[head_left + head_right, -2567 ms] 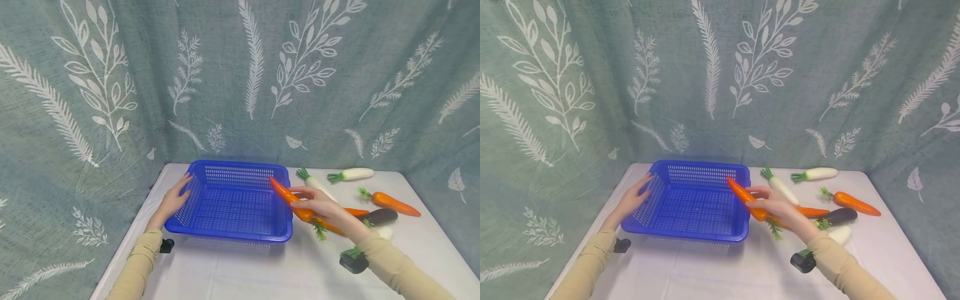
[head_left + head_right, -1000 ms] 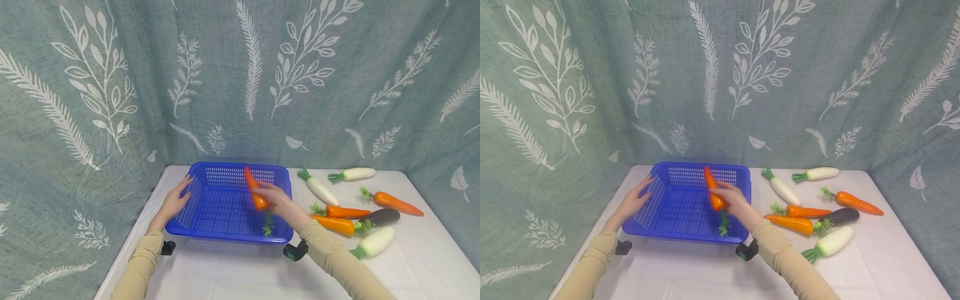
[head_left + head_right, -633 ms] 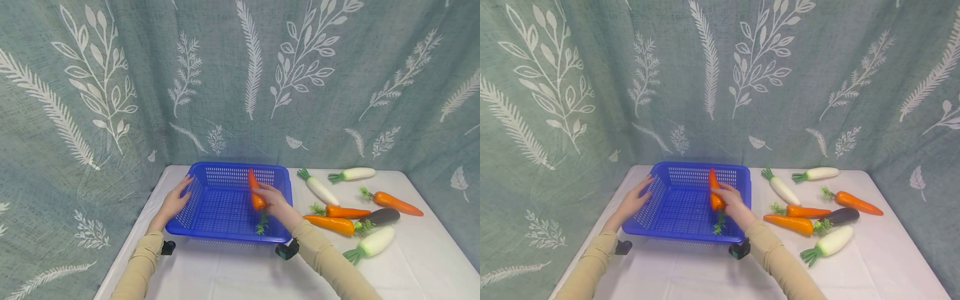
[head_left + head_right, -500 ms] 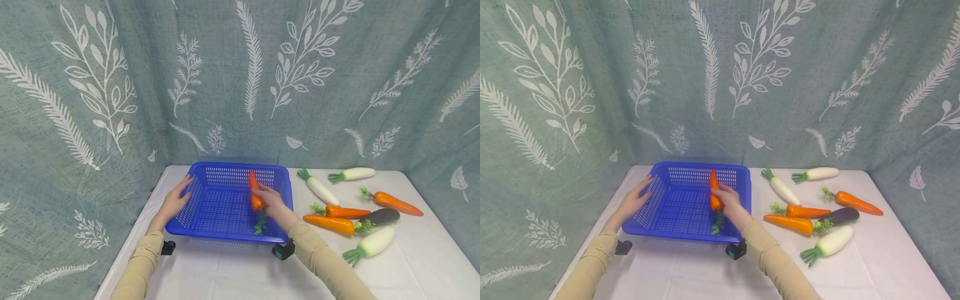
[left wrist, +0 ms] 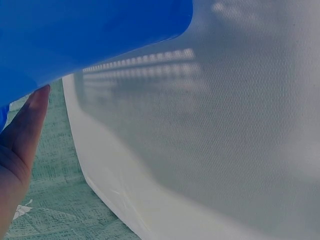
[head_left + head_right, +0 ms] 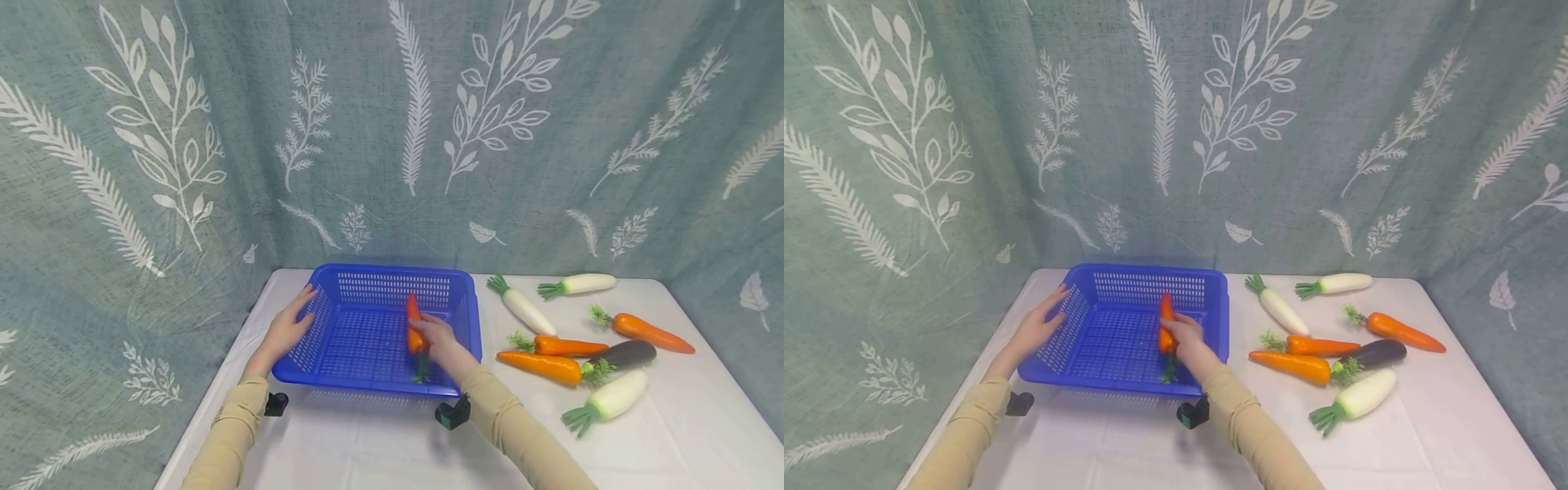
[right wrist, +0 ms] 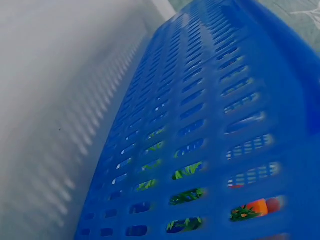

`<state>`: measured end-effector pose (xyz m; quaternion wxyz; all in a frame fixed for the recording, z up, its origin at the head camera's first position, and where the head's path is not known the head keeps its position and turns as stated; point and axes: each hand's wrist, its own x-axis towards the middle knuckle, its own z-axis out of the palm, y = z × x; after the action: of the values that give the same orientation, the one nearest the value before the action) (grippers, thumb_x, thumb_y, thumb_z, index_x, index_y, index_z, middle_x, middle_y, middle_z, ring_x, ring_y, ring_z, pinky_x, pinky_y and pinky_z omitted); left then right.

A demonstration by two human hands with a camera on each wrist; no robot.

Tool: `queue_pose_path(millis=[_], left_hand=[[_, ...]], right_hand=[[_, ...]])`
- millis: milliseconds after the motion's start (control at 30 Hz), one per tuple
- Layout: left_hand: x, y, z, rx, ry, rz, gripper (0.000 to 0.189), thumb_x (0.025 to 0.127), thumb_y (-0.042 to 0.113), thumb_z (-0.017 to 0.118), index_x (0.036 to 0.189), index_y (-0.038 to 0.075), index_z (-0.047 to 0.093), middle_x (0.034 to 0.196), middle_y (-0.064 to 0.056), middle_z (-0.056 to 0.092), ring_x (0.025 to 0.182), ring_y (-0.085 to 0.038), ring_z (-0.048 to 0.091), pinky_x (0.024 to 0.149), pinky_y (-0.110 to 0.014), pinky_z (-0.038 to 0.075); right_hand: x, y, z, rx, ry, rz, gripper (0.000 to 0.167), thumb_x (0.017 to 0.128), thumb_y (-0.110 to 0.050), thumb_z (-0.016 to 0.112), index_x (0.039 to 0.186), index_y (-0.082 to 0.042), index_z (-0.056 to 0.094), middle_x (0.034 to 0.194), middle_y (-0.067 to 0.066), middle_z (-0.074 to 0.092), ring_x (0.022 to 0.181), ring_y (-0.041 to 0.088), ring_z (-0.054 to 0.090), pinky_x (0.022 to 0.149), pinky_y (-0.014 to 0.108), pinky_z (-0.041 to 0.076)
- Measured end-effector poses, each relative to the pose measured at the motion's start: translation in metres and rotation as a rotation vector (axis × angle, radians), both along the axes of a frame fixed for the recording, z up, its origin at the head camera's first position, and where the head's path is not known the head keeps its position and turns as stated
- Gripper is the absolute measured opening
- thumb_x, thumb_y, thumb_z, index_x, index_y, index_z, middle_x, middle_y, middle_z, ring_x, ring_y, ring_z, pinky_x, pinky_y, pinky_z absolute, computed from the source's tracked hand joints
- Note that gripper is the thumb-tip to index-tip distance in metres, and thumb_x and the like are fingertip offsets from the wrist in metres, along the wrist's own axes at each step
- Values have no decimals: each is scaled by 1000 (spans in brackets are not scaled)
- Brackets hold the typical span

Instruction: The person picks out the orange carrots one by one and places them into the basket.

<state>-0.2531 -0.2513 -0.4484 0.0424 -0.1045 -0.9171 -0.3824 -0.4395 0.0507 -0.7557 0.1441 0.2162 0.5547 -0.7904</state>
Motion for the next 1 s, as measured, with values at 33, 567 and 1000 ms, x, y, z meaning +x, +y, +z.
queue_pose_path(millis=[33, 567, 1000], left_hand=[[0, 0, 0, 0, -3, 0, 47, 97, 3, 43, 143, -2, 36, 156, -20, 23, 142, -42, 23, 116, -55, 21], [-3, 0, 1, -9, 0, 2, 47, 97, 4, 44, 143, -1, 37, 156, -19, 23, 142, -41, 23, 116, -54, 22], [0, 0, 0, -14, 4, 5, 48, 96, 2, 44, 143, -2, 37, 156, -19, 23, 141, -42, 24, 115, -54, 23]], right_hand=[[-9, 1, -15, 14, -7, -4, 80, 41, -29, 95, 116, -25, 67, 112, 7, 68, 94, 25, 67, 74, 42, 58], [-39, 1, -66, 3, -83, 28, 81, 47, -24, 94, 122, -21, 63, 117, 10, 66, 96, 27, 66, 75, 46, 57], [52, -14, 76, -121, -75, 210, 68, 73, 1, 71, 135, -20, 51, 126, 16, 55, 117, 35, 52, 84, 61, 49]])
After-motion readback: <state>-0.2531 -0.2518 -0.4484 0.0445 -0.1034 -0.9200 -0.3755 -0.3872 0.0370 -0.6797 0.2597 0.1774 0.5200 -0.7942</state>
